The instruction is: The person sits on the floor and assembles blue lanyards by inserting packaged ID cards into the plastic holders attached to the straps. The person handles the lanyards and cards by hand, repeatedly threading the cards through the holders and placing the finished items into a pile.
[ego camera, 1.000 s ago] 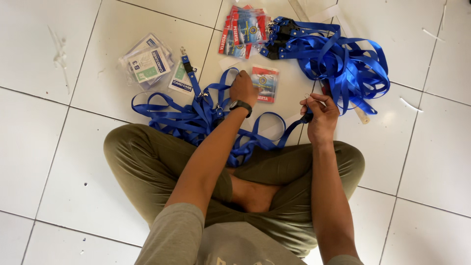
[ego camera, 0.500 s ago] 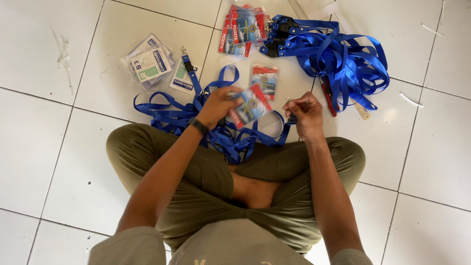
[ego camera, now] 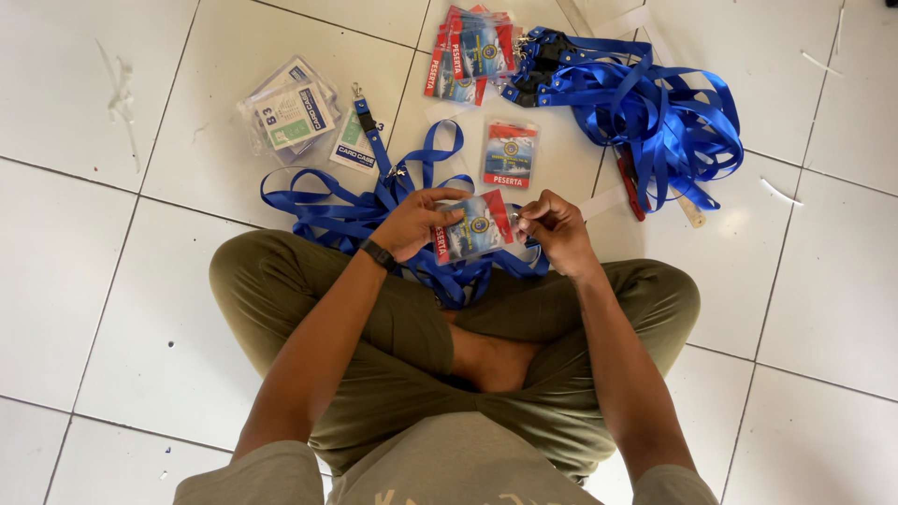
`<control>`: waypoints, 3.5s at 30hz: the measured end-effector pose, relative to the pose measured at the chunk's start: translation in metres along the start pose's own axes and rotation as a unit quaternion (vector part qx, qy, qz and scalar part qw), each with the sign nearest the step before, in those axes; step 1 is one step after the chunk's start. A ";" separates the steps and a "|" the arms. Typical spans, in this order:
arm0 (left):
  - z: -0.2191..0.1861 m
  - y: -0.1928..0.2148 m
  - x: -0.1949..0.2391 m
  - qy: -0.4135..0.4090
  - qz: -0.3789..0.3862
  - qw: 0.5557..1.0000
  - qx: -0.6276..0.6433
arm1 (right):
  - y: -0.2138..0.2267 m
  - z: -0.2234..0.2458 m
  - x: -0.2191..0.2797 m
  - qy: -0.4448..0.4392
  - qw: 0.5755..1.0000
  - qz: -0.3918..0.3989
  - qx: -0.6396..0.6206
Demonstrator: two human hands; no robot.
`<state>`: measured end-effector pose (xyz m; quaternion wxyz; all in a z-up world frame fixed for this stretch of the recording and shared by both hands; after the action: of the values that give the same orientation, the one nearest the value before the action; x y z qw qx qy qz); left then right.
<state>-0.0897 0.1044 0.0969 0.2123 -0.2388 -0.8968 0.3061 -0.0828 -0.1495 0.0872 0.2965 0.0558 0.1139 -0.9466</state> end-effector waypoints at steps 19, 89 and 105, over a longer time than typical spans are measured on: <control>-0.109 0.073 0.040 -0.277 -0.058 0.953 0.105 | 0.079 0.079 0.054 -0.045 0.981 -0.036 -0.186; -0.091 0.002 0.021 -0.325 0.051 0.941 0.076 | -0.025 -0.042 -0.005 -0.094 0.897 -0.061 0.428; -0.078 0.024 0.028 -0.343 0.009 0.927 0.152 | -0.031 -0.069 0.001 -0.209 0.831 -0.015 0.516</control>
<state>-0.0638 0.1715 0.1444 -0.0771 -0.0924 -0.8555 0.5036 -0.0986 -0.1083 0.0262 0.2269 -0.0006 -0.4545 -0.8614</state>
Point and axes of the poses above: each hand's wrist, its own x-axis away from the middle knuckle, its own y-axis out of the back of the hand, z = x × y, the point moved 3 cm from there along -x, towards the middle knuckle, and after that the axes turned 13 degrees about z, right-handed, at the moved point
